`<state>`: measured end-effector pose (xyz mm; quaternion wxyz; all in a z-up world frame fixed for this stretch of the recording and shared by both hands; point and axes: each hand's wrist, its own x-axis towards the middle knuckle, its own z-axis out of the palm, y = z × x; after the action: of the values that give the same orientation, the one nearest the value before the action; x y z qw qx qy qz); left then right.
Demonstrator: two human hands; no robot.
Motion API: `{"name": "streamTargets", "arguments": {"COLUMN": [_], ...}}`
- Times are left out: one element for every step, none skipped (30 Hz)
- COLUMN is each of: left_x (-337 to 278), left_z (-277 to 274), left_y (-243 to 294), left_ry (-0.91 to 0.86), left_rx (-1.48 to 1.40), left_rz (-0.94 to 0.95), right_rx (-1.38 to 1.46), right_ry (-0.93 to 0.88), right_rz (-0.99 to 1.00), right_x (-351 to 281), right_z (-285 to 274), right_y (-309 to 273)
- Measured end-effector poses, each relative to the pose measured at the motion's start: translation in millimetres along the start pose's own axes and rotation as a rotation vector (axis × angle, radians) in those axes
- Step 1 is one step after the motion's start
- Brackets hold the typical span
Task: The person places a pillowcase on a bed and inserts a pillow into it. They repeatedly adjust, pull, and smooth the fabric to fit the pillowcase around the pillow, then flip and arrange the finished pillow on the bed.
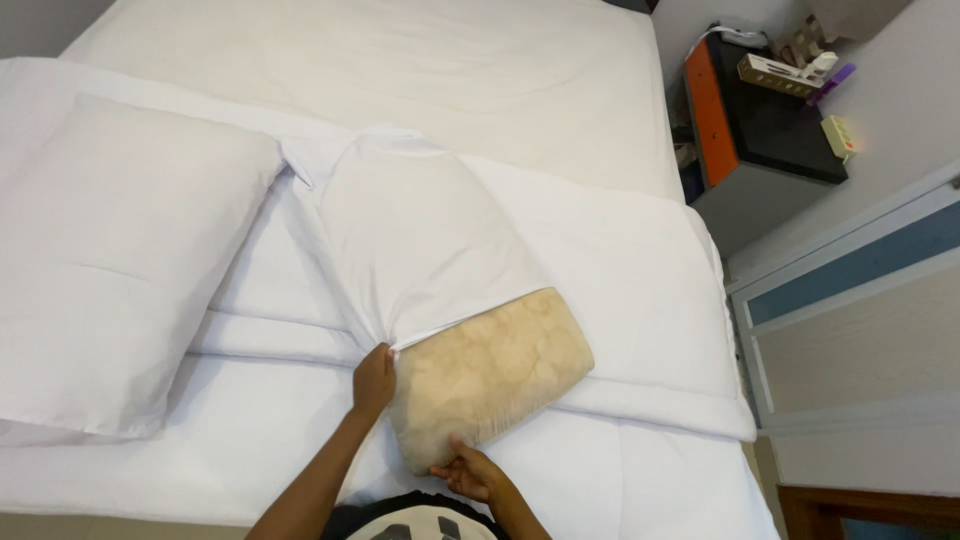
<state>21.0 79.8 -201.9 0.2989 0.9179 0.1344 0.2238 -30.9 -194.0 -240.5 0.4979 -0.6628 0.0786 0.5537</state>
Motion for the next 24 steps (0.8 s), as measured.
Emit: {"name": "streamTargets", "arguments": {"left_x": [2.6, 4.4, 5.8, 1.2, -3.3, -4.7, -9.1, -9.4, -9.7, -16.2, -22.4, -26.0, -27.0, -29.7, -31.9, -40.9, -49.4, -50.7, -52.4, -53.1, -54.3, -54.9, -56.1, -58.3], "left_z": [-10.8, -20.2, -29.4, -35.9, -42.5, -47.4, -56.5, -68.4, -79.7, -87.2, -94.0, -97.9, -96.5, -93.7, -90.2, -91.3, -92.5, -92.9, -97.9, -102.2, -106.9, -108.8, -111.0, -112.6], "left_y": [14.7, 30.6, 45.8, 55.4, 64.8, 77.3, 91.8, 104.3, 117.9, 118.5, 119.5, 123.5, 112.3, 100.9, 88.6, 82.7, 77.1, 71.0, 75.7, 81.1, 86.0, 91.8, 97.0, 103.1], "left_ry": [0.000, -0.009, -0.017, -0.014, -0.029, -0.043, -0.039, -0.088, -0.136, -0.140, -0.159, -0.176, -0.177, -0.211, -0.245, -0.261, -0.330, -0.390, -0.399, -0.390, -0.379, -0.388, -0.337, -0.285], "left_rx": [0.008, -0.125, -0.259, -0.253, -0.303, -0.356, -0.355, -0.371, -0.386, -0.381, -0.392, -0.409, -0.410, -0.370, -0.330, -0.333, -0.251, -0.165, -0.165, -0.107, -0.049, -0.049, -0.051, -0.054], "left_rz": [0.002, -0.033, -0.068, -0.077, -0.065, -0.051, -0.058, -0.065, -0.073, -0.064, -0.030, 0.006, 0.016, 0.023, 0.031, 0.031, -0.032, -0.087, -0.080, -0.056, -0.031, -0.029, 0.052, 0.131], "right_rx": [0.003, 0.402, 0.802, 0.797, 0.870, 0.942, 0.936, 0.992, 1.049, 1.056, 1.048, 1.034, 1.037, 0.886, 0.734, 0.748, 0.388, 0.025, 0.035, -0.176, -0.390, -0.382, -0.365, -0.349], "right_ry": [-0.007, -0.070, -0.132, -0.138, -0.183, -0.223, -0.225, -0.226, -0.227, -0.231, -0.236, -0.235, -0.234, -0.199, -0.162, -0.154, -0.127, -0.100, -0.095, -0.229, -0.361, -0.359, -0.192, -0.024], "right_rz": [-0.003, 0.014, 0.034, 0.042, -0.040, -0.125, -0.119, -0.083, -0.047, -0.054, -0.153, -0.255, -0.265, -0.255, -0.242, -0.236, -0.179, -0.126, -0.127, -0.191, -0.253, -0.250, -0.295, -0.334], "right_x": [2.2, 3.2, 4.7, 5.4, 6.4, 5.9, 16.8, 30.1, 42.9, 60.3, 78.0, 94.4, 83.7, 72.2, 61.8, 34.0, 6.2, -18.3, -27.7, -38.1, -48.6, -70.1, -91.2, -113.2], "right_z": [6.4, 10.7, 15.5, 19.3, 23.7, 24.5, 22.4, 23.7, 24.3, 24.0, 23.0, 16.2, 16.8, 17.3, 17.9, 18.1, 17.9, 15.4, -5.5, -26.9, -47.4, -70.1, -92.4, -115.6], "right_y": [-4.5, -8.9, -12.8, -27.3, -41.7, -58.7, -65.8, -77.1, -88.4, -80.0, -71.8, -66.0, -73.8, -78.0, -82.0, -82.6, -83.8, -92.6, -84.4, -75.5, -65.6, -80.0, -93.8, -106.7]}}
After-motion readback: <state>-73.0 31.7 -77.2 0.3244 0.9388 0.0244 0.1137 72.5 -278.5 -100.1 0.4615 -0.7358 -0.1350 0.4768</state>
